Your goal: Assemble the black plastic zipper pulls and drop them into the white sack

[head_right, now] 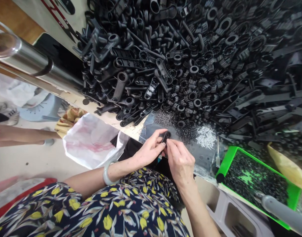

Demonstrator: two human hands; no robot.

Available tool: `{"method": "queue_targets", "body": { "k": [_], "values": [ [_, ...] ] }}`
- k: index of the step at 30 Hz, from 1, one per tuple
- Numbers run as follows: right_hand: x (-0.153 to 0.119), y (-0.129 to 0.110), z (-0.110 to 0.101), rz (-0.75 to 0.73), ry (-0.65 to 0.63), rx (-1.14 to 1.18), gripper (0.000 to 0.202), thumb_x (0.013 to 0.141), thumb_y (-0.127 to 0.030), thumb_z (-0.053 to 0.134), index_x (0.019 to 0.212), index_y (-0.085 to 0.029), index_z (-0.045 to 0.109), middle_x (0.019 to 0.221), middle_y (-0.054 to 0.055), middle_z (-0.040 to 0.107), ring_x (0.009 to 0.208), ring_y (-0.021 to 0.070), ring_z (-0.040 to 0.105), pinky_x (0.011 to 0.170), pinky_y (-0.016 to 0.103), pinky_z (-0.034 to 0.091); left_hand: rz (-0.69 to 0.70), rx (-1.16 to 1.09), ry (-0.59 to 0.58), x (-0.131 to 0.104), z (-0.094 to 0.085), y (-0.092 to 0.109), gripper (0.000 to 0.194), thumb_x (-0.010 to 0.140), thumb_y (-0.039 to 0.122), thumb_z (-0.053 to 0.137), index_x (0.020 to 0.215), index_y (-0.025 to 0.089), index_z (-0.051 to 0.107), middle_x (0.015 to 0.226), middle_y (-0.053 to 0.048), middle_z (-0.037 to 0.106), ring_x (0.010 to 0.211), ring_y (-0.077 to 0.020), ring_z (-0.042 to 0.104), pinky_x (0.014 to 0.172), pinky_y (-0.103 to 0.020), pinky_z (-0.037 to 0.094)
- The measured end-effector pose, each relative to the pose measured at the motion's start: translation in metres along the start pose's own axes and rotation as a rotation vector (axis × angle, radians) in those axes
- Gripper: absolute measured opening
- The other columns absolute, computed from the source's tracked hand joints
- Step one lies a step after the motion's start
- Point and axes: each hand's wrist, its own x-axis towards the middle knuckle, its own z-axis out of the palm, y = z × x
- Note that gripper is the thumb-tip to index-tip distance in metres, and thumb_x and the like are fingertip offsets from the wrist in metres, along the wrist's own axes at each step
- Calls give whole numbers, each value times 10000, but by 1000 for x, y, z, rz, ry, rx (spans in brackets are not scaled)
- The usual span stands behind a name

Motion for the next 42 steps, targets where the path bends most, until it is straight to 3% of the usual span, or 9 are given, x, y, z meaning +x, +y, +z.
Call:
{"method": "queue_targets", "body": {
  "k": [13,23,33,42],
  "values": [
    [3,2,-4,33,-35,-28,156,1062,-227,600,1098,-197,748,1053,31,806,846,141,772,753,252,550,69,160,-40,-3,-3,1,592,965,189,488,1548,229,390,1018,-39,731,810,-178,708,832,-356,626],
    [6,0,-8,51,-77,-18,157,1070,-236,583,1083,-198,735,1060,38,787,875,150,761,773,269,544,76,160,-33,-2,-3,-3,597,962,191,492,1551,229,398,1016,-39,732,784,-169,701,819,-342,622],
    [8,3,-8,3,-79,-53,156,1069,-226,581,1086,-199,734,1030,22,784,825,130,743,729,259,520,83,196,-66,-3,-6,-1,658,965,192,490,1607,204,348,1063,-60,736,848,-190,710,863,-364,620],
    [2,9,0,-67,-77,-72,192,1068,-198,556,1196,-193,700,1062,56,777,886,151,742,817,269,540,50,138,-66,0,-6,-8,726,954,214,489,1653,199,295,1088,-65,723,768,-177,710,890,-396,625]
  ]
}}
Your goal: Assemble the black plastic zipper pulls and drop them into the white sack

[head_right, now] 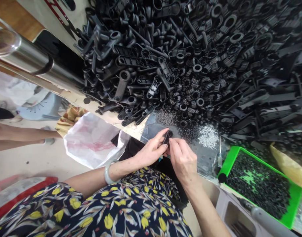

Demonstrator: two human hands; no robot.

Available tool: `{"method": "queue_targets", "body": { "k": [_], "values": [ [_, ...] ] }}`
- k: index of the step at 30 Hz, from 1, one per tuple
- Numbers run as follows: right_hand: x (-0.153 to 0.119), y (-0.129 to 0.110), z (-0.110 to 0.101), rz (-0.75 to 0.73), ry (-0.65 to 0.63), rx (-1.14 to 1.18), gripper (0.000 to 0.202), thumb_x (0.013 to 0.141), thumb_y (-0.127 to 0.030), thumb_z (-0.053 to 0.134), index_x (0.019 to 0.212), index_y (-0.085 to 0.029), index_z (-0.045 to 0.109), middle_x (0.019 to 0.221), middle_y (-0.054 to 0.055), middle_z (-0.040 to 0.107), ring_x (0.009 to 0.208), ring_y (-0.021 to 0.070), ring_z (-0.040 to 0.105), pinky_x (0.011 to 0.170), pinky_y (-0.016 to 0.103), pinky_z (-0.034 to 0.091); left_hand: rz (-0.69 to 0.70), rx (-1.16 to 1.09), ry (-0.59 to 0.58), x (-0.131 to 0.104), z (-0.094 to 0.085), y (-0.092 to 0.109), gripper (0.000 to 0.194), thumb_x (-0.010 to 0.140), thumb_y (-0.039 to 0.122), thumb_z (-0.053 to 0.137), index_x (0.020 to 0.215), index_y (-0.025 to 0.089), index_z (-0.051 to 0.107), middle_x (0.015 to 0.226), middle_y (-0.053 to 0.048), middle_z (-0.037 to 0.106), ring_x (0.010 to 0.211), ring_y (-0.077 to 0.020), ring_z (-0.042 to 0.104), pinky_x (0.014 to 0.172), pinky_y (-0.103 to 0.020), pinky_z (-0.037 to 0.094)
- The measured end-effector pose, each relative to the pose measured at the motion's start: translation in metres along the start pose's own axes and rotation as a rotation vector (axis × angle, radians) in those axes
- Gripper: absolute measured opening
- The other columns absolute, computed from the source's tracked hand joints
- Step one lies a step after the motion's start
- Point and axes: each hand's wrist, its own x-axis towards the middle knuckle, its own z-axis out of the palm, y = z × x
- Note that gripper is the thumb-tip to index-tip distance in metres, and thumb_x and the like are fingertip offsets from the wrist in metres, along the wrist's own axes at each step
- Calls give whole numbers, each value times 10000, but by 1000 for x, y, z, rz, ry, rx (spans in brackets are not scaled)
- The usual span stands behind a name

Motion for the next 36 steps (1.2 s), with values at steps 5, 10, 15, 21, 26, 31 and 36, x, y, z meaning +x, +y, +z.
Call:
{"method": "queue_targets", "body": {
  "k": [5,10,15,21,26,31,36],
  "values": [
    [1,1,1,-16,19,4,143,1060,-199,584,1140,-180,701,1050,55,772,871,152,736,807,264,528,-6,99,5,-3,-2,6,732,956,219,481,1664,187,294,1049,-69,736,787,-198,717,954,-438,614],
    [5,2,-4,-45,-11,-18,137,1072,-210,567,1114,-171,692,1009,50,761,813,142,712,766,256,506,31,135,-1,-3,-2,5,766,941,191,495,1673,184,270,999,-66,763,867,-226,744,1034,-461,582],
    [12,2,-8,-105,-68,-74,165,1086,-209,519,1081,-157,676,959,59,730,806,151,687,727,264,479,57,155,10,-3,0,4,775,929,170,495,1671,165,275,1030,-78,770,885,-229,743,1034,-463,577],
    [21,-4,-11,-128,-216,-272,145,1018,-124,562,924,-150,669,849,62,665,724,165,623,623,286,403,54,183,43,-1,-1,2,778,917,185,518,1663,186,295,1138,-99,748,867,-223,722,975,-453,597],
    [29,-9,-16,-129,-373,-299,103,954,-116,614,862,-142,653,849,77,638,749,183,626,566,279,365,63,35,35,4,-1,-7,784,894,189,561,1643,210,331,1051,-59,718,795,-201,716,851,-394,624],
    [43,-9,-25,-94,-529,-303,91,949,-120,594,895,-131,665,873,89,637,732,183,621,553,279,337,53,-92,23,7,-1,-10,794,864,158,582,1624,231,365,1051,-62,706,779,-208,738,808,-397,636],
    [61,-9,-35,-84,-648,-332,163,995,-180,550,913,-140,685,869,84,638,673,169,602,543,290,273,26,-192,-8,9,-2,-7,793,860,160,585,1619,214,360,1042,-73,708,794,-221,758,805,-398,638]
  ]
}}
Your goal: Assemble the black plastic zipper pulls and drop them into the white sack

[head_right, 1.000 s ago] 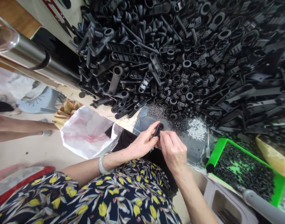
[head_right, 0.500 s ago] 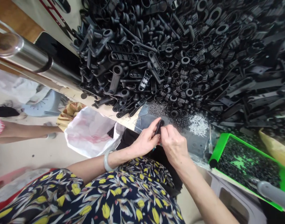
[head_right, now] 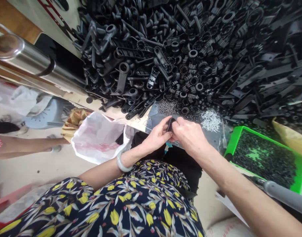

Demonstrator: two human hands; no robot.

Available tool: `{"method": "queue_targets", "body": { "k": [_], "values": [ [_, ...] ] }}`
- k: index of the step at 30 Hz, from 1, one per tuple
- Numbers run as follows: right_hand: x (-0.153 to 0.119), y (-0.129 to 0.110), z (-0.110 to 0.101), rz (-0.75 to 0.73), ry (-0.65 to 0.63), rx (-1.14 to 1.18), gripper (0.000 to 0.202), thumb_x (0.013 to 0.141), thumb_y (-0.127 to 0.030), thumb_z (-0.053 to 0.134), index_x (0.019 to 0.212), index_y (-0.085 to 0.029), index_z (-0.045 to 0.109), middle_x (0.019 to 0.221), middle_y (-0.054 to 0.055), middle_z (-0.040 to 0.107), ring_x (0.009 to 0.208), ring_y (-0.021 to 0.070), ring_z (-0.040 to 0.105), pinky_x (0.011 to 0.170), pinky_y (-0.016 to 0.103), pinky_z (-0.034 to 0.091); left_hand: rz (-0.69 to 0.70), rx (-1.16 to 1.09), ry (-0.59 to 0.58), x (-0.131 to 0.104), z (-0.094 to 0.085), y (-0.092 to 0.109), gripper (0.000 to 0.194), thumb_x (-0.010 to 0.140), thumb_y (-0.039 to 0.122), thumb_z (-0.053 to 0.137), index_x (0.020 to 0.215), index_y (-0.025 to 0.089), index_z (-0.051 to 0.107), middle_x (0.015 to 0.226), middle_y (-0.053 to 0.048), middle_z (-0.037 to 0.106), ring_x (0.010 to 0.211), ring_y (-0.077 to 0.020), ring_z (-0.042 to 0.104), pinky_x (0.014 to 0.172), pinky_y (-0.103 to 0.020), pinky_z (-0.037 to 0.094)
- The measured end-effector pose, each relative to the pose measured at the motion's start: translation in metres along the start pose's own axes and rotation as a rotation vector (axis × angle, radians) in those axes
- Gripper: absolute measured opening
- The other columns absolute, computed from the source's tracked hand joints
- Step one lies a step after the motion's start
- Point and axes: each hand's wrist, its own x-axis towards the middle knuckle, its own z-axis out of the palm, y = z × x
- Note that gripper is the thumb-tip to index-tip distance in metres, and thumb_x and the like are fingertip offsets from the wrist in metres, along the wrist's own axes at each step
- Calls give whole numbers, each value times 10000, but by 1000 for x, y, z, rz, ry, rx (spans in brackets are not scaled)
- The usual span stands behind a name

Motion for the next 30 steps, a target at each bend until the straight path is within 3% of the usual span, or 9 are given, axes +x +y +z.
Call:
{"method": "queue_targets", "body": {
  "k": [6,12,17,22,25,27,30],
  "values": [
    [2,1,-1,28,-28,1,216,1021,-218,509,949,-153,702,909,83,645,667,168,610,552,294,290,-25,-99,21,1,2,-1,798,841,158,619,1600,226,382,1054,-72,718,802,-209,760,813,-372,636],
    [6,-8,1,10,-14,30,98,931,-146,605,984,-107,678,938,127,648,807,217,663,589,284,390,-13,15,57,0,1,2,772,852,169,644,1587,225,413,957,-33,687,762,-195,726,725,-321,597],
    [1,-15,1,-17,33,13,156,907,-46,583,1025,-100,670,958,133,649,836,216,657,629,274,454,-41,-155,53,-2,1,10,791,795,143,703,1545,183,456,909,-17,686,813,-163,674,785,-288,543],
    [-15,-26,20,-62,141,-87,232,903,21,511,1014,-90,681,923,116,635,826,228,645,604,292,489,-104,-272,10,-1,-3,15,834,694,78,712,1498,154,506,907,-17,721,846,-145,657,828,-267,495],
    [-24,-39,28,-61,225,-141,294,927,32,449,1078,-54,686,932,130,642,830,247,630,680,339,548,-126,-286,6,-2,-7,18,805,672,65,706,1452,168,537,958,-28,746,878,-142,664,819,-247,484],
    [-28,-42,28,-60,256,-72,320,941,33,427,1112,-52,684,956,139,657,863,257,634,779,375,581,-146,-292,-10,-4,-9,21,759,682,74,720,1413,193,553,995,-24,750,860,-130,664,797,-235,489],
    [-39,-28,28,-52,342,286,336,1008,-44,451,1268,-109,653,1145,140,685,1027,226,668,927,342,588,-129,-314,-51,-9,-14,26,702,720,106,751,1375,249,542,1062,-16,748,850,-128,680,789,-240,520]
  ]
}}
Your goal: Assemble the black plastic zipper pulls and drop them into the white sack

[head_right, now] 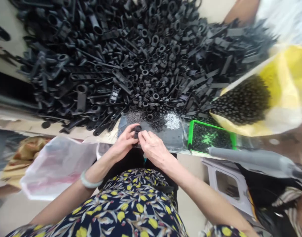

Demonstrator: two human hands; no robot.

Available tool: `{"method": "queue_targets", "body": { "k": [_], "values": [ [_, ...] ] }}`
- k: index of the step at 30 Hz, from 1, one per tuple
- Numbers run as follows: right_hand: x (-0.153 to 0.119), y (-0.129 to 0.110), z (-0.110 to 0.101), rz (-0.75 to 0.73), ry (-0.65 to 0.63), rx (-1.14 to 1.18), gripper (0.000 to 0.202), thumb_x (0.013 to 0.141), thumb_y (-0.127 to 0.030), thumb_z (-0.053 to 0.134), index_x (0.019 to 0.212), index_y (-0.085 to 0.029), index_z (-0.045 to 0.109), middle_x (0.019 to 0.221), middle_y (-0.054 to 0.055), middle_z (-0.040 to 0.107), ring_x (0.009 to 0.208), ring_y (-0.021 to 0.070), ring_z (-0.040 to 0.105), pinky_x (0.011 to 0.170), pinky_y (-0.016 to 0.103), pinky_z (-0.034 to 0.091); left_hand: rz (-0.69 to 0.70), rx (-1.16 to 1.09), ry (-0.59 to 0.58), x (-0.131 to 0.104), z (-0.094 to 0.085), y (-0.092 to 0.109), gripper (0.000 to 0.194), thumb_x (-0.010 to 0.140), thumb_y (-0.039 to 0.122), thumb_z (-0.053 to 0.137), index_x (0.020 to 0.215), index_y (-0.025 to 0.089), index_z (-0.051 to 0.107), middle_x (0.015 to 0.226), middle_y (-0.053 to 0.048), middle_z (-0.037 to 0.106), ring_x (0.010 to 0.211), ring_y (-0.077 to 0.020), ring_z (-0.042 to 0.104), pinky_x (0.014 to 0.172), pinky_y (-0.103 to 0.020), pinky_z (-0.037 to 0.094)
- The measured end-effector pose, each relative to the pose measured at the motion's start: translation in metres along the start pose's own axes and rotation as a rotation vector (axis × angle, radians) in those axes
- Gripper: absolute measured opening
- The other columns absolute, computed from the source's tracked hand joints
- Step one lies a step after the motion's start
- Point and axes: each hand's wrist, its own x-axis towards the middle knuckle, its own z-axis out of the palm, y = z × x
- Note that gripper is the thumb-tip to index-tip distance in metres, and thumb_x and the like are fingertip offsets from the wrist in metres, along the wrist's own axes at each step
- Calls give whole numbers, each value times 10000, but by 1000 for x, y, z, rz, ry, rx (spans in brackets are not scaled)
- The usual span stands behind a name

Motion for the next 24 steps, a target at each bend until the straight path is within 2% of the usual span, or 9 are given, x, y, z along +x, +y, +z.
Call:
{"method": "queue_targets", "body": {
  "k": [2,3,5,8,11,14,17,21,24],
  "values": [
    [-14,21,-7,133,157,231,329,1056,-157,483,1347,-183,636,1276,115,679,1135,191,674,988,308,572,7,17,-6,-3,0,4,624,763,162,764,1336,253,533,1079,-32,745,882,-166,713,784,-277,556],
    [-24,34,-11,234,251,290,315,1067,-211,497,1342,-209,649,1291,102,684,1147,183,680,993,307,569,5,46,-4,-4,1,5,573,787,196,764,1311,241,535,1048,-39,746,834,-170,713,729,-274,556],
    [-42,64,-17,447,410,299,273,1067,-274,514,1247,-217,711,1204,88,721,1078,186,706,956,323,572,10,104,16,-4,7,9,488,834,262,763,1269,219,547,934,-23,731,656,-126,647,587,-226,481],
    [-61,108,-26,612,471,216,281,1059,-311,517,1153,-190,753,1098,82,748,945,184,714,894,315,558,44,150,26,-2,20,13,452,868,318,769,1262,202,579,846,0,702,522,-61,501,522,-194,370],
    [-64,138,-35,718,472,16,314,1057,-305,497,1183,-178,755,1103,93,753,958,203,706,891,318,522,63,185,-17,3,29,17,436,892,335,740,1288,194,625,932,-47,738,569,-72,522,568,-214,400],
    [-58,151,-41,771,395,-147,316,1061,-294,482,1133,-196,774,1086,89,755,1012,221,681,906,326,478,89,213,-12,9,32,18,383,896,318,716,1250,185,658,940,-57,745,550,-69,499,557,-221,376],
    [-49,154,-38,725,307,-158,299,1062,-323,503,1128,-218,775,1075,77,748,997,211,661,887,315,451,110,210,20,13,31,18,390,884,303,725,1246,174,651,903,-42,732,508,-50,440,524,-213,314],
    [-32,159,-28,715,260,-150,297,1053,-389,549,1164,-201,751,1049,77,742,958,204,673,832,300,449,142,201,66,18,34,14,401,872,296,749,1233,166,632,904,-39,726,524,-51,460,540,-209,329],
    [-24,166,-27,708,176,-137,260,1031,-347,569,1055,-176,763,1025,100,752,927,218,693,790,308,461,166,160,100,21,38,9,407,861,284,759,1224,170,615,885,-22,715,522,-55,466,541,-212,332]
  ]
}}
